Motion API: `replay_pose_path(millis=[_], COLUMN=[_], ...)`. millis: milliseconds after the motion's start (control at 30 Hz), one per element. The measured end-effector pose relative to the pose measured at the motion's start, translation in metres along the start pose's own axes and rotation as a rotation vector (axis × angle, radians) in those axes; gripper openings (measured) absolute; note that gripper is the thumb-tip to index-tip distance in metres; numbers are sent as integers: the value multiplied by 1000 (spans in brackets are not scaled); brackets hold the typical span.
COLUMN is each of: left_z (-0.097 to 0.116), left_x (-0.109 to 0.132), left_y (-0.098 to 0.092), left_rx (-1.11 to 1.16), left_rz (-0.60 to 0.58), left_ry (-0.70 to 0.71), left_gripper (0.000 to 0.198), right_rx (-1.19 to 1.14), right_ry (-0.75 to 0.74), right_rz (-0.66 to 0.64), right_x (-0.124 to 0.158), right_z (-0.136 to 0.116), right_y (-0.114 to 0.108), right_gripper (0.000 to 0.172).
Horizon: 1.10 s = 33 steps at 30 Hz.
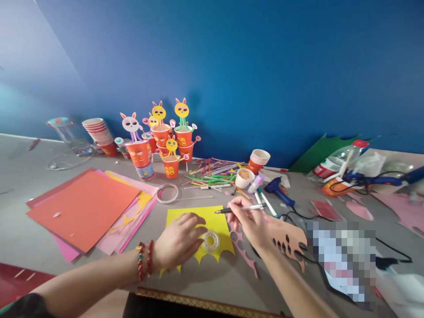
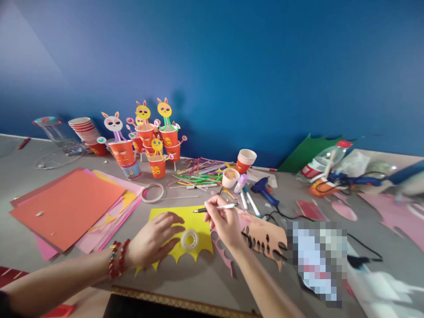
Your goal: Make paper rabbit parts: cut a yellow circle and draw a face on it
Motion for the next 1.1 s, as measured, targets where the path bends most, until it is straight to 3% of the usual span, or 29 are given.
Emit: replay_pose_path(millis=[100, 200, 500, 867, 1100], left_z=[11, 17, 15, 23, 23], left_x=[9, 15, 26, 14, 16], left_y=[8, 14, 25, 10, 11], left_rx=[-88, -146, -237, -288, -266], left_rz=[-134, -189, -252, -345, -384], left_ry=[116, 101, 20, 46, 42], left_gripper=[35, 49, 60, 64, 65], right_rx=[45, 110, 214, 118, 118], right_ry=[50, 71, 38, 53, 31], right_rz=[-120, -219, -257, -349, -476], right_x=[-1, 0, -1, -28, -42], right_z=[10, 24, 39, 49, 58], right_y=[-7, -5, 3, 21, 31], right_gripper=[27, 26, 18, 26, 24])
Point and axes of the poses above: each hand's wrist, its own x-axis away from the middle knuckle, its own y-axis out of the palm, z = x × y, the point moved 1 cm from there along -x, towards the middle knuckle, and after that the axes turned 8 degrees about -y, right-handed, at the moved point
